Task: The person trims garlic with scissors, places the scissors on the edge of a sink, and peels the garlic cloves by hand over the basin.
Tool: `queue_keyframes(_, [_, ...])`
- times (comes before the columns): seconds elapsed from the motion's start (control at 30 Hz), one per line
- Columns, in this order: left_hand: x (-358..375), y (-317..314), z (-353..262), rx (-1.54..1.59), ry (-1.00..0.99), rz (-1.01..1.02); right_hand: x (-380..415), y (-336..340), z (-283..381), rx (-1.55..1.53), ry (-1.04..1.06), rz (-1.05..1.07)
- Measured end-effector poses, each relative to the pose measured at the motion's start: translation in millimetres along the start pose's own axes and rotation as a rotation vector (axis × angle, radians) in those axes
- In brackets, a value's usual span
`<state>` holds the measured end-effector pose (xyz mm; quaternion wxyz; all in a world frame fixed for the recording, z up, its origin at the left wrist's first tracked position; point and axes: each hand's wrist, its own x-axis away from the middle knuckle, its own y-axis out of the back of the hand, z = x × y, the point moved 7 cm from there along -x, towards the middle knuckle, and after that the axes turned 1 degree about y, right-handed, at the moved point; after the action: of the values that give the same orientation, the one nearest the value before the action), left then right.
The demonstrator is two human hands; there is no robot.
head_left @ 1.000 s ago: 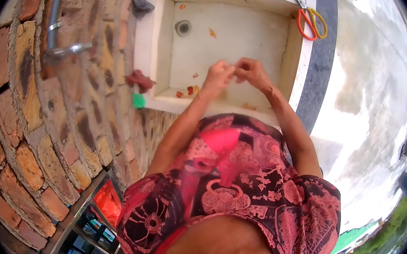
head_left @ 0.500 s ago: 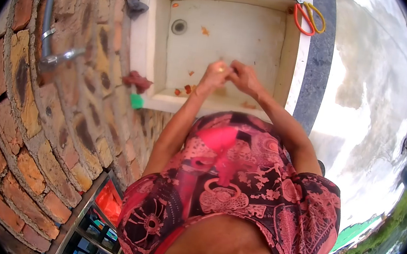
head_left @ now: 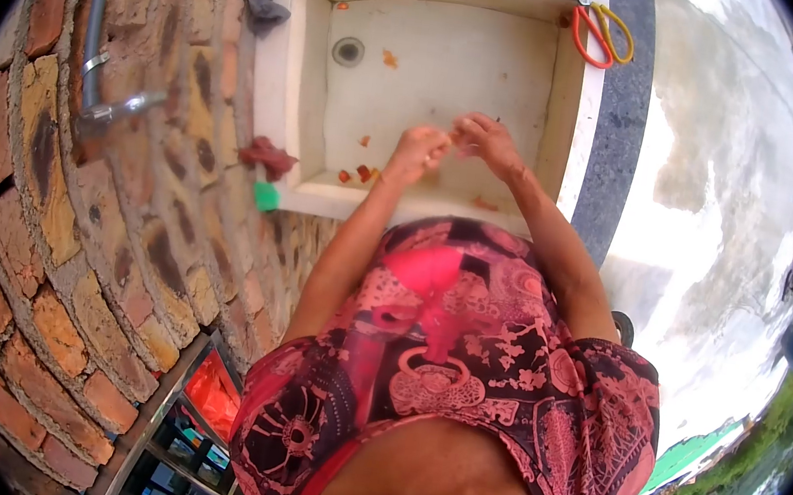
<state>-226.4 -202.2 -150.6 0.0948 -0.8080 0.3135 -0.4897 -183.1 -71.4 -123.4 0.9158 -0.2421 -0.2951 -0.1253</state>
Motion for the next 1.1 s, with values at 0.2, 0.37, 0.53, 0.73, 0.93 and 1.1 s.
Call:
queue_keyframes(0.2, [10.8,-8.8,-18.3,0.045,-0.059,-0.054,-9.9,12.3,-9.7,-0.154,0.031,0.001])
queue_keyframes(0.37, [16.8,-0.5,-23.6,0.085,-0.109,-0.161,5.7,3.9,16.4,0.181,0.092,-0.066])
queue_keyframes(0.53, [18.0,-6.6,-22.4,0.110,-0.128,-0.113,13.1,-22.3,20.1,0.352,0.032,0.118])
queue_keyframes(0.73, [23.5,-8.2,-32.2,0.090,-0.147,-0.117,7.9,-20.7,15.6,0.137,0.029,0.082])
queue_keyframes(0.93, [18.2,-5.8,-27.2,0.093,-0.178,-0.254,11.5,-22.1,22.0,0.111,0.064,-0.017])
queue_keyframes(1.1, [24.9,-2.6,-52.1,-0.673,-0.532,-0.533,10.4,-7.7,24.8,0.229,0.191,-0.263])
